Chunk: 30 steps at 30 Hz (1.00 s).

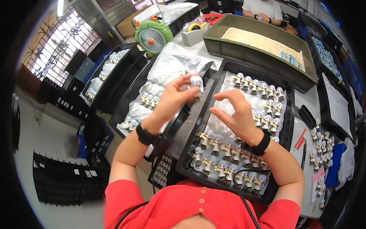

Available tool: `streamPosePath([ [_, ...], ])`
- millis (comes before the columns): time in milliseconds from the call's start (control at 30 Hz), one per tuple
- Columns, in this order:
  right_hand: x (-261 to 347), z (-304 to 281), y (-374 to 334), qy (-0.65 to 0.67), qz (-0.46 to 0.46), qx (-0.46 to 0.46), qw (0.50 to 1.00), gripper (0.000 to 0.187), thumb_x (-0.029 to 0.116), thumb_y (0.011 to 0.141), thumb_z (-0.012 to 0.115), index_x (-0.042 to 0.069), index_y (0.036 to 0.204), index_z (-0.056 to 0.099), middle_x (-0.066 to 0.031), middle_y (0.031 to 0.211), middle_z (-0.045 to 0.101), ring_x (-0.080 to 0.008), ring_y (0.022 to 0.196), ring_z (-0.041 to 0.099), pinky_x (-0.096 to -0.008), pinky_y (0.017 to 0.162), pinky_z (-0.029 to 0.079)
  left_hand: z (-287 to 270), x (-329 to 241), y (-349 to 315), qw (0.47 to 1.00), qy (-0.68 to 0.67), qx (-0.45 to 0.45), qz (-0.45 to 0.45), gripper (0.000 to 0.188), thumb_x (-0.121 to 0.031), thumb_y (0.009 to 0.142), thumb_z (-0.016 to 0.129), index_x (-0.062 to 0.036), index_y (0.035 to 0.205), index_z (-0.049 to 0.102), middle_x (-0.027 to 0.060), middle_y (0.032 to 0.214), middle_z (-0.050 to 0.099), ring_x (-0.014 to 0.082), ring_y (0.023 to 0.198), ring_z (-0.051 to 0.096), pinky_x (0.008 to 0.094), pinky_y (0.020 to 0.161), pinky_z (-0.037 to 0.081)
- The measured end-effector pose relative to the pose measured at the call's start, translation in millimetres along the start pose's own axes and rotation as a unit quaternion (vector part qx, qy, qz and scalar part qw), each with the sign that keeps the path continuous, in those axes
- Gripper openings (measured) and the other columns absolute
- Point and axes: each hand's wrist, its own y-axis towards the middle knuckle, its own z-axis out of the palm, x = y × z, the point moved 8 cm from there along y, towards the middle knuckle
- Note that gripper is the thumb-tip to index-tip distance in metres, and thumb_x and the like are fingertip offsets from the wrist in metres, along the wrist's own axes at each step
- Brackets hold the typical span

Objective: The person repeatedly picks up small wrapped figurines from a tray, rotates them in their hands to inspect them, and places them back into the tray. The task involves handling multiple identical items one by one in a repetitive cycle.

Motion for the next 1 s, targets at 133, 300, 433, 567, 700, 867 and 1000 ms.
streamPosePath([
  [133, 0.0, -16.0, 5.9, -0.025, 0.013, -0.027, 0.999, 0.023, 0.008, 0.077, 0.071, 0.003, 0.098, 0.062, -0.0095, 0.095, 0.064, -0.0245, 0.092, 0.060, -0.0322, 0.081, 0.046, -99.5, 18.4, 29.1, 0.949, 0.290, -0.119, -0.001, 0.043, -0.014, 0.072, 0.073, 0.0026, 0.111, 0.061, 0.0136, 0.099, 0.065, 0.0170, 0.079, 0.065, 0.0278, 0.070, 0.052],
  [300, -10.7, -17.0, 9.6, -0.017, 0.024, -0.035, 0.999, 0.021, 0.007, 0.078, 0.069, 0.002, 0.097, 0.062, -0.0097, 0.095, 0.064, -0.0240, 0.092, 0.061, -0.0319, 0.081, 0.046, -189.3, 78.8, 40.7, 0.853, 0.490, -0.138, -0.118, 0.044, -0.018, 0.064, 0.074, 0.0009, 0.103, 0.065, 0.0159, 0.088, 0.069, 0.0236, 0.081, 0.067, 0.0318, 0.073, 0.053],
  [433, -17.1, -15.4, 8.7, -0.023, 0.021, -0.028, 0.999, 0.019, 0.006, 0.078, 0.068, 0.002, 0.096, 0.063, -0.0096, 0.093, 0.064, -0.0231, 0.090, 0.061, -0.0315, 0.081, 0.046, -193.8, 102.8, 47.2, 0.860, 0.469, -0.126, -0.154, 0.043, -0.018, 0.061, 0.075, -0.0007, 0.099, 0.067, 0.0170, 0.088, 0.069, 0.0275, 0.081, 0.067, 0.0326, 0.075, 0.052],
  [567, -25.7, -15.3, 7.9, -0.030, 0.033, -0.001, 0.999, 0.016, 0.006, 0.078, 0.067, 0.001, 0.093, 0.064, -0.0096, 0.089, 0.066, -0.0221, 0.085, 0.063, -0.0309, 0.078, 0.047, -182.0, 95.5, 51.0, 0.816, 0.554, -0.111, -0.124, 0.043, -0.018, 0.060, 0.075, -0.0017, 0.099, 0.067, 0.0169, 0.087, 0.069, 0.0265, 0.078, 0.068, 0.0322, 0.073, 0.053],
  [700, -26.1, -21.2, 10.6, -0.036, 0.039, 0.002, 0.999, 0.013, 0.006, 0.079, 0.067, 0.000, 0.090, 0.065, -0.0101, 0.085, 0.066, -0.0209, 0.081, 0.064, -0.0301, 0.075, 0.049, -162.3, 83.5, 42.5, 0.799, 0.574, -0.043, -0.176, 0.041, -0.017, 0.060, 0.076, -0.0016, 0.097, 0.069, 0.0168, 0.083, 0.069, 0.0262, 0.075, 0.068, 0.0325, 0.072, 0.053],
  [867, -23.9, -27.5, 13.2, -0.037, 0.044, 0.001, 0.998, 0.013, 0.006, 0.079, 0.067, -0.001, 0.090, 0.065, -0.0102, 0.085, 0.067, -0.0199, 0.080, 0.065, -0.0293, 0.075, 0.049, -170.1, 90.6, 39.0, 0.820, 0.551, -0.083, -0.132, 0.045, -0.017, 0.062, 0.077, -0.0007, 0.102, 0.068, 0.0177, 0.087, 0.069, 0.0260, 0.078, 0.068, 0.0325, 0.074, 0.053],
  [1000, -33.4, -19.3, 11.4, -0.036, 0.074, 0.072, 0.994, 0.017, 0.007, 0.079, 0.067, -0.001, 0.094, 0.064, -0.0102, 0.087, 0.066, -0.0194, 0.083, 0.064, -0.0296, 0.077, 0.049, -167.6, 91.3, 39.8, 0.815, 0.561, -0.078, -0.123, 0.044, -0.021, 0.065, 0.075, 0.0004, 0.103, 0.067, 0.0185, 0.092, 0.068, 0.0274, 0.085, 0.067, 0.0330, 0.078, 0.052],
])
